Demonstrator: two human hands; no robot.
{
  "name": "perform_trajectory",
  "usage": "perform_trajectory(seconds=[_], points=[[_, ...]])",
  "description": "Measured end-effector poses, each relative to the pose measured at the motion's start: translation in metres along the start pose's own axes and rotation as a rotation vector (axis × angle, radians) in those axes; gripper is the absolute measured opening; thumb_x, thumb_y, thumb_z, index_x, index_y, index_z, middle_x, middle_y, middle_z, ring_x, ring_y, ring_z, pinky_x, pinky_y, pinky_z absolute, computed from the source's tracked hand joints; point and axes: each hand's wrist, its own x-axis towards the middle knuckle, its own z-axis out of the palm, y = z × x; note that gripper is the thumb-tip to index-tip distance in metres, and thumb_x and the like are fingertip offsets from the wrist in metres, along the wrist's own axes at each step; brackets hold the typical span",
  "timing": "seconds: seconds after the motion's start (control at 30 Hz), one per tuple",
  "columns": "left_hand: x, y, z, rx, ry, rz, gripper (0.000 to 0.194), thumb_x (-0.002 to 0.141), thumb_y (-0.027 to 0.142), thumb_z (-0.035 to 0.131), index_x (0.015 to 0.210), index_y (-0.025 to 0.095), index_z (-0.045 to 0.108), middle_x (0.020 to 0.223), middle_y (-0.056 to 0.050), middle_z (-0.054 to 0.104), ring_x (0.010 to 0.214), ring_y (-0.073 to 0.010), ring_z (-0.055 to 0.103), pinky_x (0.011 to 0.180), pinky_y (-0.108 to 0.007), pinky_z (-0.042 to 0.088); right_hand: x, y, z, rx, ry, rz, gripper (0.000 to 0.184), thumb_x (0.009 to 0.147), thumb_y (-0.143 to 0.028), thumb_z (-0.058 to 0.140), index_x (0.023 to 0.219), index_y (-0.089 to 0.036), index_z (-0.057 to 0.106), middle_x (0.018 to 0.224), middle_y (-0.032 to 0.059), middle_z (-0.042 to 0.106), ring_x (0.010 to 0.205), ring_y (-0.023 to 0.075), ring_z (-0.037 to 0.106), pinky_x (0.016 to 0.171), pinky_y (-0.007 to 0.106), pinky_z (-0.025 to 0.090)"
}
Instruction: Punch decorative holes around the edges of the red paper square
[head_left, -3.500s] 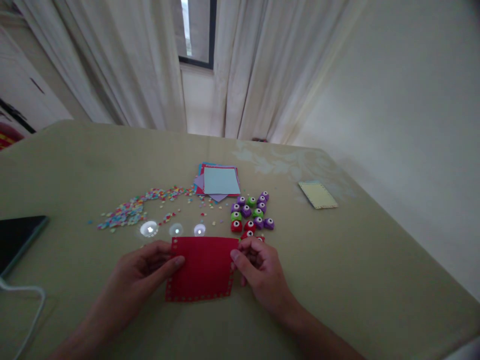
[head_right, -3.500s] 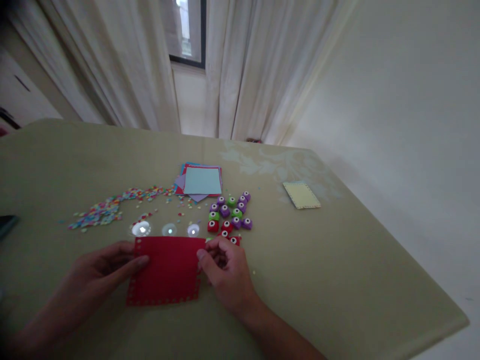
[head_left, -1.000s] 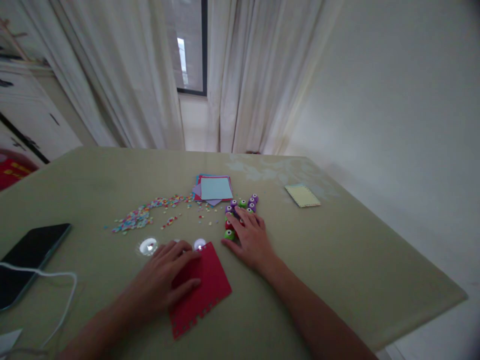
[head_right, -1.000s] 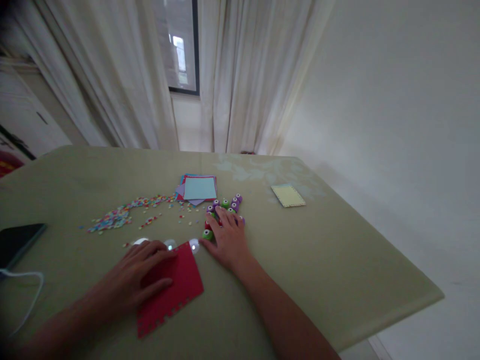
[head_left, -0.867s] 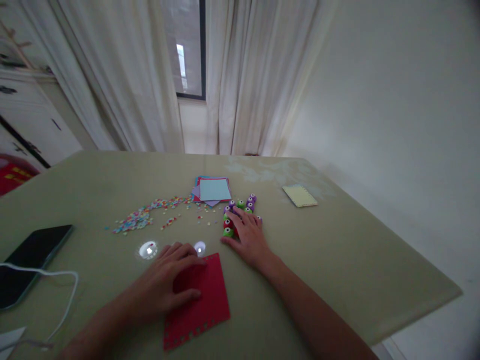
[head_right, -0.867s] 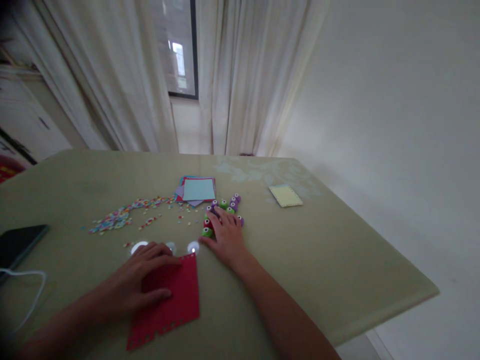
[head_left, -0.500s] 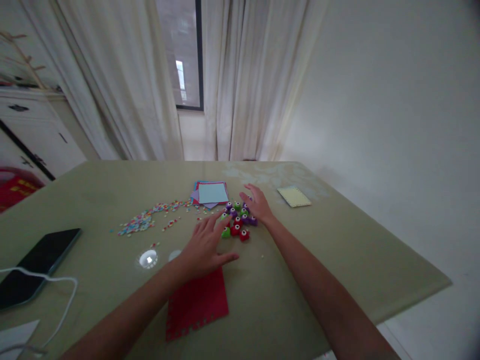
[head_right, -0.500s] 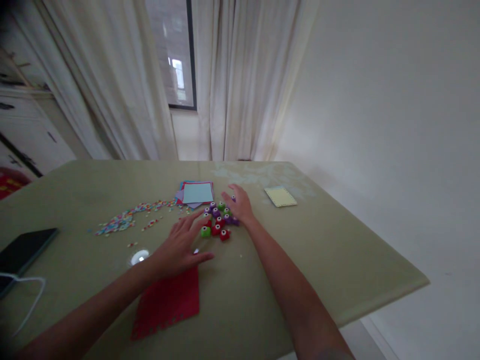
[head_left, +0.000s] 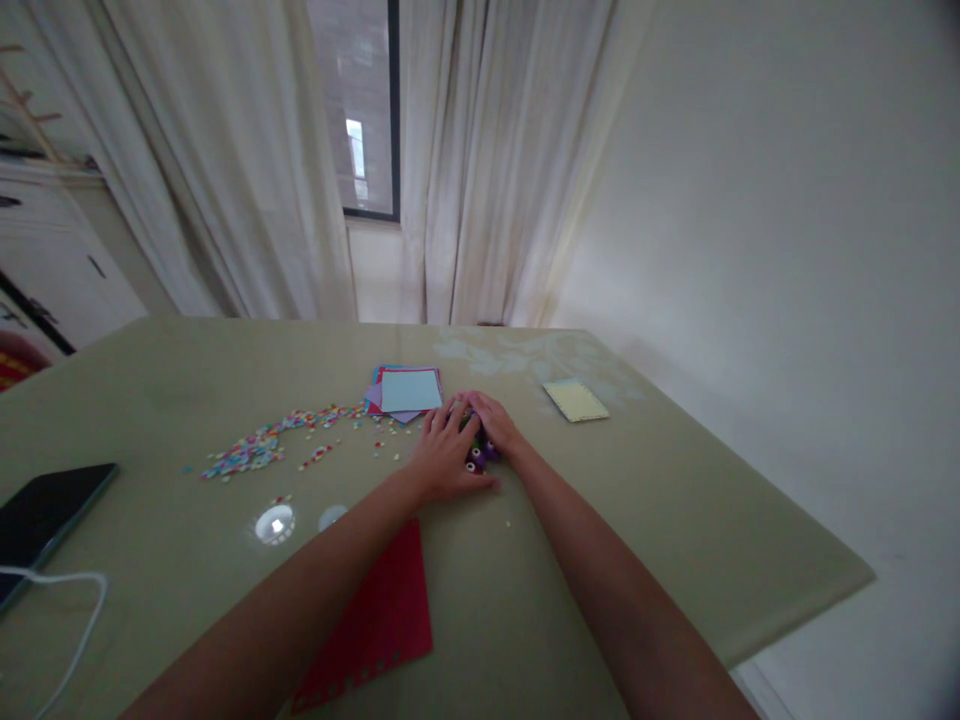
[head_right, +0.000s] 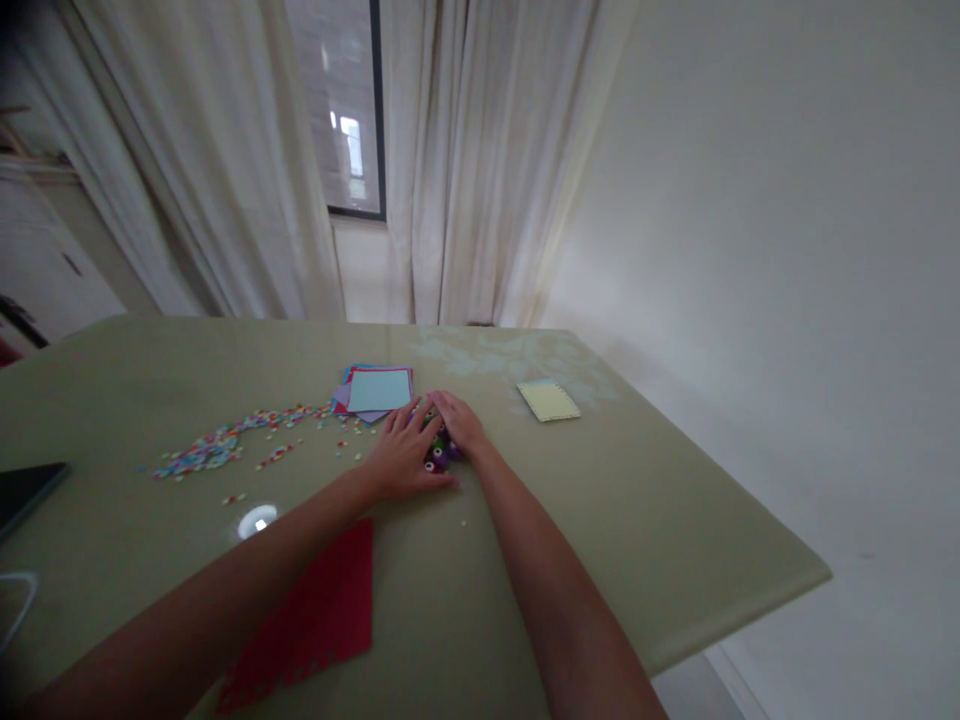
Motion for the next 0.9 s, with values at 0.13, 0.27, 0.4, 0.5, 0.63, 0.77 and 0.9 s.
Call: perform_trajectory(seconds=[0.13,0.27,0.4,0.5,0.63,0.77,0.9], points=[[0.004,0.001,0.013,0.024,0.010,-0.014,0.118,0.082,0.079,0.075,0.170,0.010,0.037,0.178,-0.026,0.030,0.167,-0.0492,0.018,0.134,-0.059,0.021,0.000,0.000,0.001,-0.006,-0.038,-0.003,0.062,0.105,-0.072,0.048,0.126,-0.023,0.080,0.139,0.0128,0.077,0.132,0.0276,0.069,0.124,0.046,0.045],[-0.003,-0.001,0.017,0.050,0.015,0.029,0.123,0.079,0.086,0.072,0.169,0.009,0.039,0.179,-0.027,0.027,0.167,-0.0507,0.018,0.132,-0.059,0.025,-0.002,-0.001,0.000,-0.004,-0.051,-0.024,0.067,0.107,-0.074,0.042,0.125,-0.022,0.080,0.135,0.0127,0.079,0.128,0.0274,0.071,0.121,0.044,0.048],[-0.007,-0.005,0.018,0.078,0.026,0.060,0.131,0.075,0.095,0.067,0.169,0.008,0.039,0.179,-0.027,0.027,0.166,-0.0521,0.017,0.131,-0.061,0.028,-0.002,-0.005,-0.001,-0.002,-0.059,-0.047,0.068,0.104,-0.078,0.046,0.121,-0.023,0.082,0.131,0.0111,0.080,0.127,0.0280,0.071,0.120,0.044,0.048],[-0.006,-0.006,0.022,0.093,0.048,0.074,0.112,0.088,0.084,0.063,0.168,0.009,0.041,0.178,-0.026,0.030,0.168,-0.0480,0.015,0.131,-0.058,0.029,-0.002,-0.009,0.000,-0.006,-0.078,-0.064,0.067,0.103,-0.078,0.048,0.118,-0.023,0.082,0.126,0.0096,0.082,0.121,0.0275,0.073,0.116,0.043,0.051],[-0.006,-0.008,0.027,0.100,0.077,0.099,0.093,0.096,0.068,0.063,0.166,0.010,0.043,0.177,-0.025,0.033,0.168,-0.0465,0.017,0.131,-0.059,0.027,-0.005,-0.012,0.003,-0.030,-0.082,-0.062,0.063,0.105,-0.075,0.049,0.114,-0.023,0.083,0.119,0.0080,0.084,0.113,0.0263,0.075,0.110,0.039,0.053],[-0.012,-0.009,0.026,0.105,0.088,0.125,0.091,0.096,0.067,0.067,0.166,0.013,0.044,0.177,-0.023,0.032,0.166,-0.0465,0.021,0.132,-0.061,0.025,-0.009,-0.015,0.010,-0.048,-0.057,-0.048,0.061,0.107,-0.072,0.048,0.111,-0.023,0.084,0.115,0.0070,0.084,0.110,0.0252,0.074,0.109,0.038,0.052],[-0.024,-0.010,0.018,0.130,0.098,0.124,0.067,0.102,0.054,0.072,0.158,0.021,0.054,0.171,-0.016,0.043,0.154,-0.0411,0.044,0.124,-0.068,0.037,-0.012,-0.018,0.022,-0.041,-0.041,-0.031,0.059,0.108,-0.070,0.048,0.109,-0.023,0.083,0.115,0.0067,0.083,0.110,0.0248,0.074,0.109,0.038,0.052]])
